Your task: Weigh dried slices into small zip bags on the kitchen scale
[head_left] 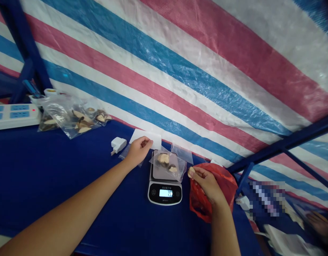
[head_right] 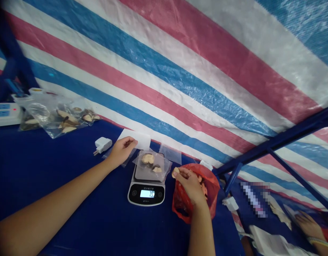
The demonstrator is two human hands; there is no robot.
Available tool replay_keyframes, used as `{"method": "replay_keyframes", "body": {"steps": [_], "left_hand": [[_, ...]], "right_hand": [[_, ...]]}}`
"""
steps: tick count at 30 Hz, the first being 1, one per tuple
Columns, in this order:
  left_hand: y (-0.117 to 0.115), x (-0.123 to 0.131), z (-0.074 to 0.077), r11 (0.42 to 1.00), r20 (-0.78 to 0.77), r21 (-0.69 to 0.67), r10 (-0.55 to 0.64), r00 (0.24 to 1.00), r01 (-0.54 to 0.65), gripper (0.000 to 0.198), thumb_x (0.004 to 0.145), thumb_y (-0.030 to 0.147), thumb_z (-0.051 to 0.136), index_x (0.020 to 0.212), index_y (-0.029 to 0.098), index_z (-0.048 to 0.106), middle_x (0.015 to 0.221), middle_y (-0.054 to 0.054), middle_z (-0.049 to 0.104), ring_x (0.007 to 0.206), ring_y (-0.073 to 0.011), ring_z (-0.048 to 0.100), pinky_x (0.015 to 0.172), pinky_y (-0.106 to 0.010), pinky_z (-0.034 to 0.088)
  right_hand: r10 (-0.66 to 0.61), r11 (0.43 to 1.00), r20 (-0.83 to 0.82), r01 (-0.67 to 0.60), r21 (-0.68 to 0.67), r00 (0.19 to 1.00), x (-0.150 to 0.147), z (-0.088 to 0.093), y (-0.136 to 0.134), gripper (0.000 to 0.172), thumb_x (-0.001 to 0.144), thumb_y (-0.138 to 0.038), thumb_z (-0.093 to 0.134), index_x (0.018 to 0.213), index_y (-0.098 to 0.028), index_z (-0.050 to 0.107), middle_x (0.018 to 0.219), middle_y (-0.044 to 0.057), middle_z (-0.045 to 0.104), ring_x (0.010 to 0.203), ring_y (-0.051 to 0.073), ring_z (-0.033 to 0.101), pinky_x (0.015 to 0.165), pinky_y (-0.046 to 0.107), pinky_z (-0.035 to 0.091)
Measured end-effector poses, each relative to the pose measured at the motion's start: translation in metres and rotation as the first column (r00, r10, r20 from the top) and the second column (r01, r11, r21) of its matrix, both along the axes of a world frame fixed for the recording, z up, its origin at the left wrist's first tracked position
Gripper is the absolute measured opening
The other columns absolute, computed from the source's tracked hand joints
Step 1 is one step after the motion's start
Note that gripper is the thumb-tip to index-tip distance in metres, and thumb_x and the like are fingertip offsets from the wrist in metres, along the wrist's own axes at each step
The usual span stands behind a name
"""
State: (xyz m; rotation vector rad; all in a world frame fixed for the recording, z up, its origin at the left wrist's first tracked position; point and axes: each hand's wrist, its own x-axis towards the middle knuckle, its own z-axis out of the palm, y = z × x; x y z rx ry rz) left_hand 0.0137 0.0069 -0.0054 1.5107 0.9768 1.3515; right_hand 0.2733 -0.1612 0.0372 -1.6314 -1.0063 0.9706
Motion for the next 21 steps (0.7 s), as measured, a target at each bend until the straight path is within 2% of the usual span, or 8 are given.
{"method": "replay_keyframes", "body": {"steps": [6, 10, 15, 21], "left_hand": [[-0.006, 0.002, 0.006, 0.998, -0.055, 0.007, -0.057, 0.997, 0.057, 0.027, 0.082, 0.044, 0.06, 0.07, 0.02, 0.059, 0.062, 0.002, 0.052, 0.061, -0.0148, 0.049, 0.06, -0.028, 0.039], [-0.01, 0.003, 0.008, 0.993, -0.085, 0.016, -0.115, 0.99, 0.117, 0.025, 0.082, 0.043, 0.062, 0.072, 0.021, 0.059, 0.063, 0.002, 0.054, 0.059, -0.0143, 0.049, 0.059, -0.028, 0.039], [-0.014, 0.004, 0.006, 0.984, -0.16, 0.073, -0.147, 0.976, 0.16, 0.023, 0.085, 0.04, 0.061, 0.073, 0.02, 0.06, 0.064, 0.002, 0.056, 0.059, -0.0134, 0.048, 0.058, -0.027, 0.037], [-0.014, 0.006, 0.002, 0.976, -0.223, 0.116, -0.155, 0.962, 0.184, 0.023, 0.087, 0.038, 0.059, 0.073, 0.02, 0.06, 0.062, 0.002, 0.055, 0.058, -0.0129, 0.048, 0.059, -0.027, 0.037]], "right_hand": [[0.084, 0.996, 0.064, -0.082, -0.031, 0.994, -0.001, 0.001, -0.001, 0.045, 0.072, -0.058, 0.084, 0.087, -0.017, 0.077, 0.08, 0.004, 0.069, 0.072, 0.016, 0.059, 0.065, 0.026, 0.045], [0.053, 0.998, -0.012, -0.054, -0.022, 0.999, -0.006, -0.001, 0.002, 0.045, 0.066, -0.054, 0.089, 0.087, -0.018, 0.072, 0.079, 0.003, 0.069, 0.069, 0.014, 0.059, 0.062, 0.024, 0.044], [-0.039, 0.999, -0.041, 0.039, 0.012, 0.998, -0.018, -0.01, 0.012, 0.05, 0.053, -0.052, 0.095, 0.073, -0.02, 0.062, 0.06, -0.001, 0.063, 0.055, 0.013, 0.055, 0.053, 0.025, 0.042], [-0.021, 0.997, -0.1, 0.028, 0.069, 0.995, -0.029, -0.011, 0.017, 0.043, 0.054, -0.048, 0.094, 0.072, -0.02, 0.066, 0.064, -0.001, 0.066, 0.057, 0.013, 0.058, 0.057, 0.025, 0.049]]}}
